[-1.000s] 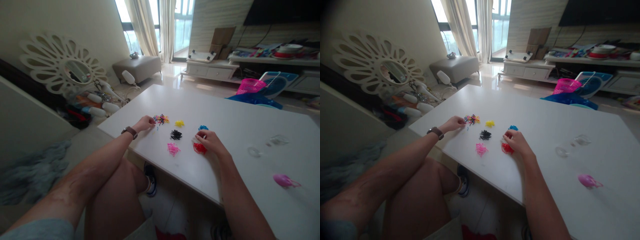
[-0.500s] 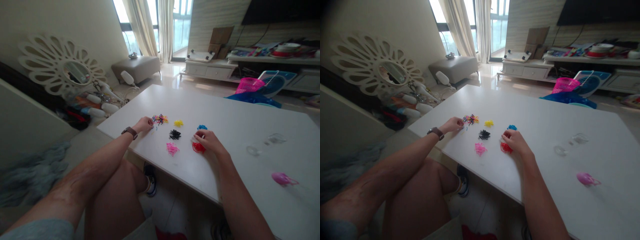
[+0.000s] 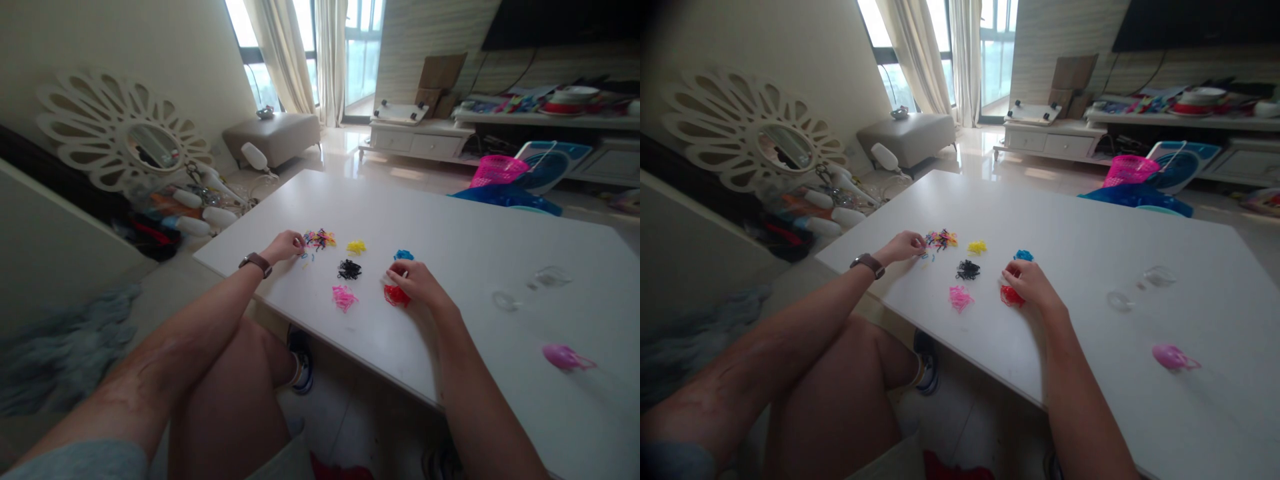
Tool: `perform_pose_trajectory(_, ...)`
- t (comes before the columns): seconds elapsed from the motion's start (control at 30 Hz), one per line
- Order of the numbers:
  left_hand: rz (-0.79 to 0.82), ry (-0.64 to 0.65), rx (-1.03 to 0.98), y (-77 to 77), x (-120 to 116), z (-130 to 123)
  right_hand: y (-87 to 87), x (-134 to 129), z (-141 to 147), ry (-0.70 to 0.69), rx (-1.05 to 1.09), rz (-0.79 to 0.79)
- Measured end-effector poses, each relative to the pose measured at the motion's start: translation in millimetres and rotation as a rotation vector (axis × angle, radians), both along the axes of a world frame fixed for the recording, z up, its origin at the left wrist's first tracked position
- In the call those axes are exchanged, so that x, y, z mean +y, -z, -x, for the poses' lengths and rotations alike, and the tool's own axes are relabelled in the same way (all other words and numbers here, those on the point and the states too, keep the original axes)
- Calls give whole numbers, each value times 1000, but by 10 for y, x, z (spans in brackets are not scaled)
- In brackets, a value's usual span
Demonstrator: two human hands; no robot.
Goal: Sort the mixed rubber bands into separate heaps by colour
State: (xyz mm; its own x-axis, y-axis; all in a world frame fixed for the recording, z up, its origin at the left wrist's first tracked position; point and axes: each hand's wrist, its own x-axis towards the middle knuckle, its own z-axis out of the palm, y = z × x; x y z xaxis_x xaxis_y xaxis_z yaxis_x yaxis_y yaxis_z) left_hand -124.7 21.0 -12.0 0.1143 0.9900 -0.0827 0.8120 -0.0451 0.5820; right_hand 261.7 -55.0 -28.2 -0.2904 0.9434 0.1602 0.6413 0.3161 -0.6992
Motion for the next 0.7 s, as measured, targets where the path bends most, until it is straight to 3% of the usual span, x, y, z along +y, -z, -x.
perform_pose_trajectory(0.4, 2, -34, -73, -37, 22, 76, 22, 6, -11, -7, -31, -1)
perform_pose_trajectory(0.7, 34, 113, -29, 43, 12, -61, 12, 6, -13, -10, -40, 7)
